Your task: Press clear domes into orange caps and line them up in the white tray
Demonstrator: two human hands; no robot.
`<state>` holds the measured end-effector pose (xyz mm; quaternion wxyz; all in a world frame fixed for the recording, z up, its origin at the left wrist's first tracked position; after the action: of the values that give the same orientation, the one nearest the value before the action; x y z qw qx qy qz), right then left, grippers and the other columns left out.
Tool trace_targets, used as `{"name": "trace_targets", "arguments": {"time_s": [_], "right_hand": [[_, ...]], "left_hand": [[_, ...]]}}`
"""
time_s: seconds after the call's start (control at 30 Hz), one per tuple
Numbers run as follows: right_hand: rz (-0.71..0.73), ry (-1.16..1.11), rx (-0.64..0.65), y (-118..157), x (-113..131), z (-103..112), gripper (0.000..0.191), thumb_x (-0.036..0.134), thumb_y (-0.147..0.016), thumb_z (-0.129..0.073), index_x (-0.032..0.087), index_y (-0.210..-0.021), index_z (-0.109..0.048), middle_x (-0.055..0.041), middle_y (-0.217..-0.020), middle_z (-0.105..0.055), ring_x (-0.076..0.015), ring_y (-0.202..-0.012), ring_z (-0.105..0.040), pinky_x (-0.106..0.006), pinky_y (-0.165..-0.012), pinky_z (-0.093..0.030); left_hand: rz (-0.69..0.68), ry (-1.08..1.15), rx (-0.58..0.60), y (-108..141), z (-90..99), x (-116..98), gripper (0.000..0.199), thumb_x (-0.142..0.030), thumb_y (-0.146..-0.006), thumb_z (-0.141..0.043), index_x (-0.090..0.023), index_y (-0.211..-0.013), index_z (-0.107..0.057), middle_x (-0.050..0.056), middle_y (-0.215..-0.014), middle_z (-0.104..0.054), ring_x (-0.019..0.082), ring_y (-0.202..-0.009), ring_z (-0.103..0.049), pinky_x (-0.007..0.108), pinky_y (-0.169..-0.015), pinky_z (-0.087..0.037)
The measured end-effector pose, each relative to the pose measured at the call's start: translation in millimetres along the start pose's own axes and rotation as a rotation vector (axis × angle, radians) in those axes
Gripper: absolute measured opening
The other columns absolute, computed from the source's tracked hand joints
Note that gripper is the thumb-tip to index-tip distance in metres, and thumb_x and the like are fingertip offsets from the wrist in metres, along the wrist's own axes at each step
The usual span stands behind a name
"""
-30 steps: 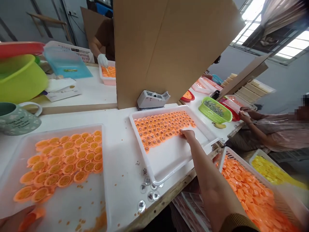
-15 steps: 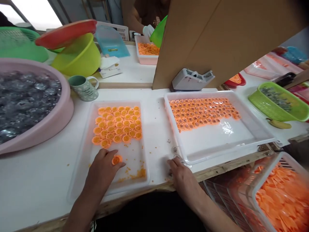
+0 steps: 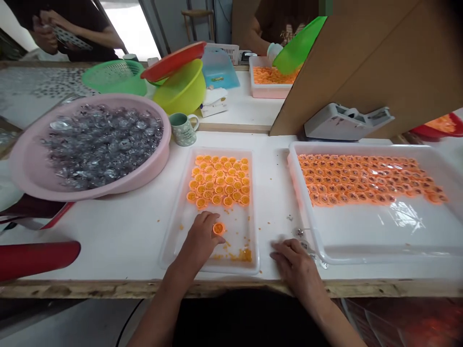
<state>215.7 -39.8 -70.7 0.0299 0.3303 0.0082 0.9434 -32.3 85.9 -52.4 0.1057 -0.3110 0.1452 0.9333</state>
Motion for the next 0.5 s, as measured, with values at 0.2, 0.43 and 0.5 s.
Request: {"name": "trace_targets", "arguments": {"time_s": [0.2, 0.43, 0.5], "right_hand": [[0.031, 0.015, 0.042, -0.5, 1.6, -6.9, 0.004, 0.022, -0.093, -0.053, 0.021, -0.091, -0.057, -0.0071, -0.094, -0.057, -0.0235, -0.085, -0.057, -0.039, -0.077, -0.048], [0.05, -0.048, -0.035, -9.7, -4.2, -4.4, 0.018, 0.009, -0.093, -0.041, 0.02, -0.082, -0.05, -0.009, -0.095, -0.055, -0.0225, -0.087, -0.055, -0.039, -0.078, -0.049], [0.043, -0.043, -0.034, -12.2, -3.2, -2.9, 0.011, 0.011, -0.092, -0.045, 0.019, -0.089, -0.05, -0.0097, -0.098, -0.054, -0.0231, -0.088, -0.056, -0.039, -0.077, -0.049]], "left_hand": [[-0.027, 0.088, 0.056, -1.0, 10.5, -4.9, 0.011, -0.012, -0.075, -0.058, -0.021, -0.079, -0.064, 0.003, -0.093, -0.061, 0.022, -0.089, -0.06, 0.036, -0.082, -0.051], [-0.019, 0.332, 0.084, 5.3, 11.4, -34.2, 0.013, -0.016, -0.077, -0.059, -0.021, -0.088, -0.063, 0.002, -0.093, -0.064, 0.016, -0.08, -0.063, 0.026, -0.069, -0.053], [0.015, 0.462, 0.104, 7.9, 9.8, -39.0, 0.018, -0.014, -0.074, -0.06, -0.02, -0.091, -0.064, 0.003, -0.096, -0.064, 0.016, -0.082, -0.063, 0.026, -0.07, -0.054]]}}
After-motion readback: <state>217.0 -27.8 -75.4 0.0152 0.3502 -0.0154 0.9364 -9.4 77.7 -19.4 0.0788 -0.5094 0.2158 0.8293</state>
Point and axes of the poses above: each hand's wrist, its own y-axis away from the middle knuckle, its own z-axis out of the back of the hand, x = y × z, the point moved 3 cm from there along -y, towards the middle knuckle
